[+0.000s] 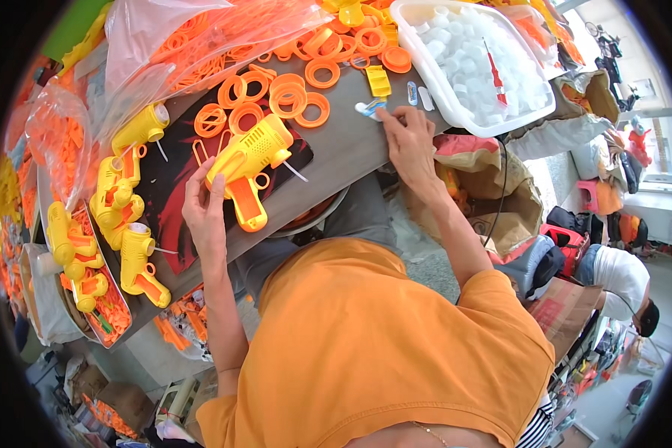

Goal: Assembling yellow plastic toy guns by snapping on orange components at a factory workbench.

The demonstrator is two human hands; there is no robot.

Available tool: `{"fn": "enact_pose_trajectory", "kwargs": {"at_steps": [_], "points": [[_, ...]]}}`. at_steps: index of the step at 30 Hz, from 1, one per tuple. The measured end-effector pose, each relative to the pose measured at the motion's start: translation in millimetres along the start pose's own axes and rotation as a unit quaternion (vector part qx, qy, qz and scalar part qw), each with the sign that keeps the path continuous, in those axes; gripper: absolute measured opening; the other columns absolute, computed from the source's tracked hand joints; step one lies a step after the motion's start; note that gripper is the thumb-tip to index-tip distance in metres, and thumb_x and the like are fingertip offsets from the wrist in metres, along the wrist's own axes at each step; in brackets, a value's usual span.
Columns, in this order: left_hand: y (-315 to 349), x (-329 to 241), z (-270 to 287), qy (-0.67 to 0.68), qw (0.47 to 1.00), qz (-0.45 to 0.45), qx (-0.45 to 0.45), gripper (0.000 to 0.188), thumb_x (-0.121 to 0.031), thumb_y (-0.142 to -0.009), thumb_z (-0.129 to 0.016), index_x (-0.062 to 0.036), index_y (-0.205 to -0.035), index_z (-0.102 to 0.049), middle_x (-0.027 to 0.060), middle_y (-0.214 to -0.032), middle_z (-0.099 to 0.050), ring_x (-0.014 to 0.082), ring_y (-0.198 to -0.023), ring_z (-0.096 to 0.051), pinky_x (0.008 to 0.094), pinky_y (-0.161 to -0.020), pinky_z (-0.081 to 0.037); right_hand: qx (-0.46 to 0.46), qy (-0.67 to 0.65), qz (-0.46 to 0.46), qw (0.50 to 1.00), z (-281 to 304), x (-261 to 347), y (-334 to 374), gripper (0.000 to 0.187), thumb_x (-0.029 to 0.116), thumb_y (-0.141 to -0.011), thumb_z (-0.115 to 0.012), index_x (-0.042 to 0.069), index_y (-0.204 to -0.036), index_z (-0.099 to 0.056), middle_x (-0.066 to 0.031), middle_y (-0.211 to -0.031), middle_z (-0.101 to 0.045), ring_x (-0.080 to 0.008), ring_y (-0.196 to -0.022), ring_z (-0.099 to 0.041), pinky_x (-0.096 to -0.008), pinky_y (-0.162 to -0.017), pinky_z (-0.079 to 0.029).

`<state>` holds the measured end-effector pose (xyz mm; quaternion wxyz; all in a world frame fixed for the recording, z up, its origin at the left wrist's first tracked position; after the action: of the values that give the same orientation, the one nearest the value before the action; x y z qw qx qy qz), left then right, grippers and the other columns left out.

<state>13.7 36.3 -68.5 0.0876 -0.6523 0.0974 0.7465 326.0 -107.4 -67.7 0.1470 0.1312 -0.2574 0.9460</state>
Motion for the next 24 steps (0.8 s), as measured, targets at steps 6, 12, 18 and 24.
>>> {"fn": "enact_pose_trajectory", "kwargs": {"at_steps": [6,12,18,24], "points": [[0.3,-3.8,-1.7,0.000,1.000,-0.007,0.006,0.035,-0.018,-0.093,-0.062,-0.0022,-0.125,-0.057,0.0056,-0.110,-0.061,0.0104,-0.098,-0.056,0.0242,-0.084,-0.044,-0.092,-0.106,-0.021,0.990,-1.0,-9.5,-10.2,0.016,0.005,-0.085,-0.063,0.005,-0.100,-0.069,-0.0094,-0.091,-0.060,-0.0254,-0.078,-0.060,-0.0348,-0.071,-0.046],[1.2,-5.9,-1.4,-0.004,1.000,0.002,0.003,0.036,-0.018,-0.093,-0.062,-0.0018,-0.125,-0.057,0.0064,-0.111,-0.061,0.0110,-0.099,-0.056,0.0246,-0.085,-0.044,0.009,-0.047,-0.112,0.993,-10.7,-14.1,-29.6,0.023,0.024,-0.082,-0.071,0.008,-0.098,-0.067,-0.0064,-0.100,-0.059,-0.0235,-0.101,-0.055,-0.0413,-0.091,-0.036],[-0.7,-5.8,-1.8,-0.008,1.000,-0.008,0.001,0.036,-0.018,-0.093,-0.062,-0.0008,-0.124,-0.057,0.0065,-0.111,-0.061,0.0114,-0.099,-0.057,0.0250,-0.087,-0.044,0.127,-0.055,-0.122,0.983,-25.6,-18.6,-46.8,0.031,0.030,-0.078,-0.074,0.009,-0.099,-0.065,-0.0063,-0.110,-0.054,-0.0241,-0.111,-0.049,-0.0465,-0.096,-0.028],[-1.8,-3.8,1.0,-0.029,0.997,-0.066,-0.029,0.037,-0.018,-0.090,-0.065,-0.0022,-0.123,-0.058,0.0104,-0.123,-0.058,0.0166,-0.110,-0.055,0.0305,-0.095,-0.042,0.186,-0.159,-0.131,0.961,-29.2,-23.9,-59.4,0.027,0.018,-0.075,-0.077,0.005,-0.094,-0.062,-0.0029,-0.093,-0.056,-0.0133,-0.087,-0.054,-0.0302,-0.082,-0.041]]}}
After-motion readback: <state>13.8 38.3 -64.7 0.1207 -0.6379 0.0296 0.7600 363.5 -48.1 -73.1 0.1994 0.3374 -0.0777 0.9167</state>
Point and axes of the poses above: each hand's wrist, its own y-axis away from the middle knuckle, its own z-axis out of the back of the hand, x = y × z, the point moved 5 cm from there along -y, towards the middle knuckle
